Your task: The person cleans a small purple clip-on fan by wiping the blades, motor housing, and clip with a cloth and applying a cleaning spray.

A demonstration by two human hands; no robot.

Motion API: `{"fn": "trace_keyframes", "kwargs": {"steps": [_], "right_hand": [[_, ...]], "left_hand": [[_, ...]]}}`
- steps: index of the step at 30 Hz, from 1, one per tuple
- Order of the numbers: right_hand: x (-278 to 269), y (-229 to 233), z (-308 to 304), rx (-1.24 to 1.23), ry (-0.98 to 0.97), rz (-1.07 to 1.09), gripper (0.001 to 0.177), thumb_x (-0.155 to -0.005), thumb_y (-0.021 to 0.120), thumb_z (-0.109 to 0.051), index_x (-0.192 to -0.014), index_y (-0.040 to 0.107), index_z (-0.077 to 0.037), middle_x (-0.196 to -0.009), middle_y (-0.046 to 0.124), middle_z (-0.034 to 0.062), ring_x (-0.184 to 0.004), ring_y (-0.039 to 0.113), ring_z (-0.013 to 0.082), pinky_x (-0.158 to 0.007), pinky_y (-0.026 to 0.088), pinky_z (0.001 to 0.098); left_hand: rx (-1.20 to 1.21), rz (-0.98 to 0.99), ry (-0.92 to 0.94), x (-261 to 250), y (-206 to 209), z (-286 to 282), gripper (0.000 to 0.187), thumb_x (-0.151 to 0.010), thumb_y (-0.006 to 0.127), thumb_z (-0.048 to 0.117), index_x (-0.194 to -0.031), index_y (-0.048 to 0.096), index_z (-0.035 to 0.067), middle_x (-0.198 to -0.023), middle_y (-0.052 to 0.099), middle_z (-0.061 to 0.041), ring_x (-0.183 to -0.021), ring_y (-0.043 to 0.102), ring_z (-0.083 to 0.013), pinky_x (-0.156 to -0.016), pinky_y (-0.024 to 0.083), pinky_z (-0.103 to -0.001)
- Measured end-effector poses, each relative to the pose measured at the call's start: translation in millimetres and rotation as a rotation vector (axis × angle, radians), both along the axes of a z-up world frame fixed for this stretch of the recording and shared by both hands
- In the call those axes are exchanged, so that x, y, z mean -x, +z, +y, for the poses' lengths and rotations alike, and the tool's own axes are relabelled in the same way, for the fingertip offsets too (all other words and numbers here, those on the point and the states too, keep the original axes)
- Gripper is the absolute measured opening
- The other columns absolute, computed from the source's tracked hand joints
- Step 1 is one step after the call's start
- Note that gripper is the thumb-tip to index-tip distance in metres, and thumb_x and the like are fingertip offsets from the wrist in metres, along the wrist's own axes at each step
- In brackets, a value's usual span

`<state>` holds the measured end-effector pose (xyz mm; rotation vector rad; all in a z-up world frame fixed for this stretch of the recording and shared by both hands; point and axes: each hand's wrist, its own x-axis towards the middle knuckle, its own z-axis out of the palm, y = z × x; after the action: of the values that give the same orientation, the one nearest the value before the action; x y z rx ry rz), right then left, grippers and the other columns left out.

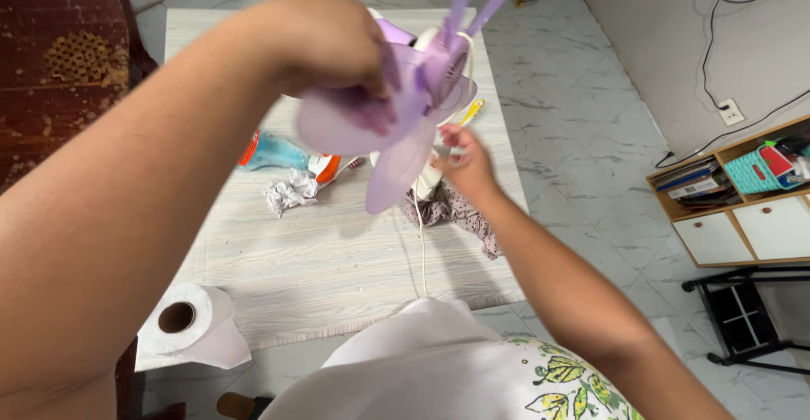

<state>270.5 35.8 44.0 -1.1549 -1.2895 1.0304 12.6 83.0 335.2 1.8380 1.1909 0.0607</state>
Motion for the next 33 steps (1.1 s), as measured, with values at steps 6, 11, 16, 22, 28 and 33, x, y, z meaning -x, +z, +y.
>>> {"fn": "trace_keyframes", "kwargs": {"steps": [6, 11, 16, 22, 28, 33], "right_hand": [[28, -31, 15, 0.144, 0.052, -0.442, 0.060, -0.083, 0.087, -0.017, -0.135, 0.059, -0.006, -0.126, 0.067, 0.0088, -0.115, 0.062, 0.0197, -0.098, 0.051, 0.0336], [20, -35, 10, -0.106, 0.069, -0.199, 0.044, -0.099, 0.076, -0.020, -0.134, 0.056, -0.002, -0.122, 0.068, 0.0079, -0.112, 0.065, 0.0167, -0.099, 0.053, 0.0306], [18, 11, -9, 0.210, 0.130, 0.372, 0.047, -0.098, 0.069, -0.017, -0.140, 0.053, -0.005, -0.108, 0.066, 0.0070, -0.097, 0.064, 0.0148, -0.087, 0.058, 0.0307], [22, 69, -33, 0.333, 0.301, 0.694, 0.053, -0.100, 0.065, -0.022, -0.149, 0.047, -0.014, -0.107, 0.066, 0.0057, -0.096, 0.067, 0.0161, -0.087, 0.060, 0.0340], [18, 79, -42, 0.393, 0.444, 0.608, 0.069, -0.096, 0.062, -0.042, -0.154, 0.042, -0.011, -0.108, 0.068, 0.0083, -0.099, 0.070, 0.0172, -0.090, 0.062, 0.0362], [15, 78, -42, 0.301, 0.528, 0.598, 0.074, -0.105, 0.051, -0.059, -0.159, 0.044, -0.010, -0.107, 0.068, 0.0110, -0.088, 0.068, 0.0166, -0.077, 0.061, 0.0352]], "left_hand": [[0.288, -0.374, 0.164, -67, -8, -13, 0.028, -0.084, 0.058, 0.006, -0.107, 0.060, -0.010, -0.095, 0.071, -0.019, -0.084, 0.081, -0.0303, -0.073, 0.068, -0.041], [0.413, -0.678, 0.161, -92, -1, -31, 0.065, -0.095, 0.056, 0.038, -0.137, 0.044, -0.010, -0.102, 0.069, -0.019, -0.093, 0.077, -0.0319, -0.083, 0.065, -0.045], [-0.146, -0.099, -0.155, -2, -56, -16, 0.061, -0.091, 0.058, 0.059, -0.088, 0.082, 0.002, -0.092, 0.083, -0.014, -0.075, 0.071, -0.0200, -0.074, 0.055, -0.036], [0.031, -0.445, 0.080, 13, -223, -21, 0.047, -0.088, 0.064, 0.009, -0.135, 0.065, 0.010, -0.130, 0.070, -0.005, -0.112, 0.068, -0.0150, -0.098, 0.054, -0.033], [-0.144, -0.222, 0.129, -18, -228, -49, 0.067, -0.078, 0.083, 0.015, -0.139, 0.058, 0.011, -0.124, 0.054, -0.015, -0.109, 0.057, -0.0254, -0.094, 0.049, -0.035], [-0.055, -0.474, 0.233, -23, -203, -77, 0.047, -0.081, 0.069, 0.017, -0.127, 0.069, 0.005, -0.114, 0.067, -0.012, -0.100, 0.064, -0.0225, -0.085, 0.053, -0.034]]}}
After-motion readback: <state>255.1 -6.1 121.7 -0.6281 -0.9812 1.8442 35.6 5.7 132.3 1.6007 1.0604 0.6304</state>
